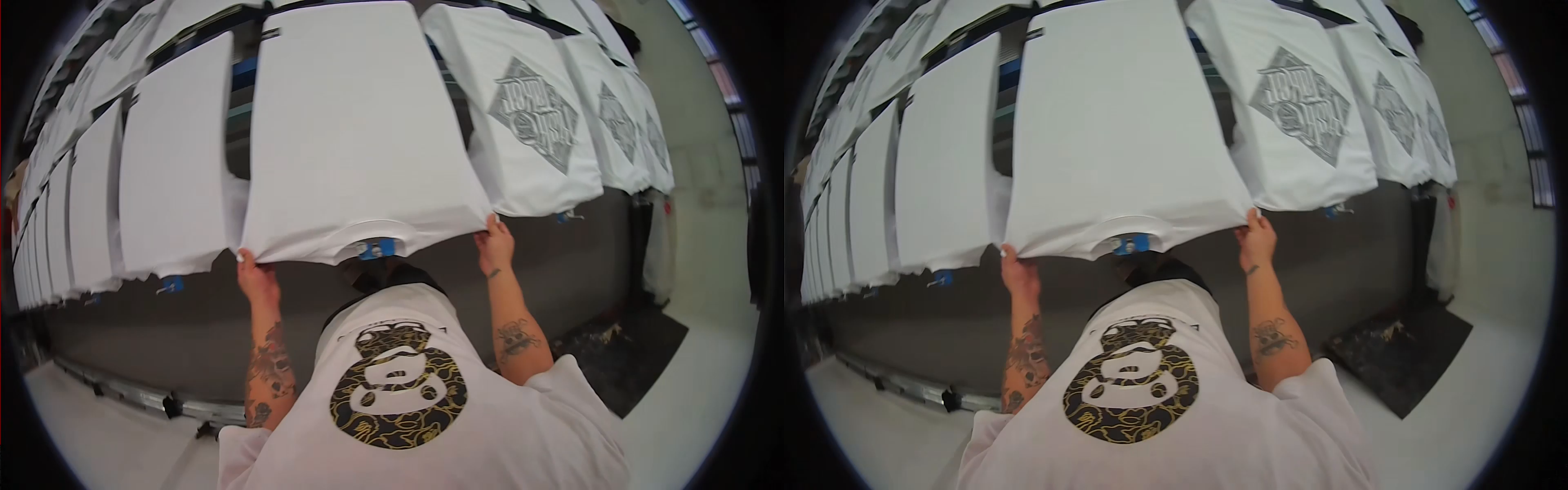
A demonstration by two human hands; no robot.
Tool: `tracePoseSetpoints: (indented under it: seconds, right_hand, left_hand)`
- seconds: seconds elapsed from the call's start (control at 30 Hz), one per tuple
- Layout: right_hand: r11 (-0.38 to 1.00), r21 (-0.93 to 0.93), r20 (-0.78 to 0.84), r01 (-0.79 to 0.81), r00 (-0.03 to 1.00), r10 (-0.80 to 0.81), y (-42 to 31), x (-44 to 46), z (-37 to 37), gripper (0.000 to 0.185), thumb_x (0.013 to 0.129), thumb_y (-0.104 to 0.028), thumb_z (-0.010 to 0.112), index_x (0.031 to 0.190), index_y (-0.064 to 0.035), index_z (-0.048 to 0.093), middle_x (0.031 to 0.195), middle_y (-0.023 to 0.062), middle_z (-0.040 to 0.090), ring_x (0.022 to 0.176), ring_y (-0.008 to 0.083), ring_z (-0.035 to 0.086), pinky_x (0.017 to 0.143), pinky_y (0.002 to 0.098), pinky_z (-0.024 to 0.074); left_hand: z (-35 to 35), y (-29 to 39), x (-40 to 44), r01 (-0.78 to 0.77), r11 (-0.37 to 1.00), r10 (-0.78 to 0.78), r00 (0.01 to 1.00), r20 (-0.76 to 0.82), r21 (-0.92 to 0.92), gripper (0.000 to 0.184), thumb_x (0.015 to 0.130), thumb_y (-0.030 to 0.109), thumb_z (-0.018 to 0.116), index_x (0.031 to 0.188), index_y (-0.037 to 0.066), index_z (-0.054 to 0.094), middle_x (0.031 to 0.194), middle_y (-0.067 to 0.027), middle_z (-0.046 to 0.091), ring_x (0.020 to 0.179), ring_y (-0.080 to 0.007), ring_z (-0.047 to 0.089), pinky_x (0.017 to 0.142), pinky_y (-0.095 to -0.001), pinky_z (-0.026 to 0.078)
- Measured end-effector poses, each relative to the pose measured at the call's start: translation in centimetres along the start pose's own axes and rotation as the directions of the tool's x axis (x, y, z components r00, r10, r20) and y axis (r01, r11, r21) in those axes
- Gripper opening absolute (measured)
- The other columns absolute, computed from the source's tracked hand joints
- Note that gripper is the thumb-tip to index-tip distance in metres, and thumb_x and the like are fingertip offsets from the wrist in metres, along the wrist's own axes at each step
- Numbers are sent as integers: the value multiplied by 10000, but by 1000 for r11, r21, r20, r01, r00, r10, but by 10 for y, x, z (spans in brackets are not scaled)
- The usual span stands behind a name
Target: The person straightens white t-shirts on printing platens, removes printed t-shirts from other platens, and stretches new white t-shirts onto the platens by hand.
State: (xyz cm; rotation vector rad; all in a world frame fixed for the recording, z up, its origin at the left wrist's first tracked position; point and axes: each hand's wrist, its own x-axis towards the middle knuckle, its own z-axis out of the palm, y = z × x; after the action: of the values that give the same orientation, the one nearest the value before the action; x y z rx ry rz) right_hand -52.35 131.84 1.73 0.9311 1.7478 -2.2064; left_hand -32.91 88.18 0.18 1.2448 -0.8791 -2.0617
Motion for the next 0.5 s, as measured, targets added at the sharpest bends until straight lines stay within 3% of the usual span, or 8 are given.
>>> tracePoseSetpoints:
  seconds: [0.2,0.27,0.47,0.5]
  right_hand:
    - [1000,5,-1,3,1000,-3,-1,-2,2,208,943,-305,633,915,-103,598,818,-31,597,713,77,536,639,241,452]
    - [1000,7,2,9,1000,-9,-1,-4,2,213,949,-304,626,904,-98,596,815,-32,593,712,75,532,642,243,452]
    - [1000,-1,2,13,1000,-13,-3,-6,4,202,952,-303,620,912,-105,604,821,-38,594,721,72,536,651,245,450]
    - [1000,-7,0,9,1000,-9,-2,-6,5,203,952,-310,620,926,-110,606,829,-37,598,735,79,547,656,252,450]
  left_hand:
    - [6,6,-7,7,999,-6,1000,-22,38,433,975,382,556,1262,63,500,1159,-71,592,1011,-211,584,839,-364,468]
    - [4,7,-5,21,997,-19,999,-27,75,431,977,389,542,1261,69,486,1211,-75,565,1092,-236,565,915,-407,465]
    - [4,6,-5,25,999,-24,999,-32,43,440,966,380,571,1268,67,506,1193,-72,579,1049,-219,575,890,-386,466]
    - [7,7,-7,15,999,-12,998,-69,49,408,970,368,569,1236,61,528,1129,-63,604,979,-191,591,811,-351,492]
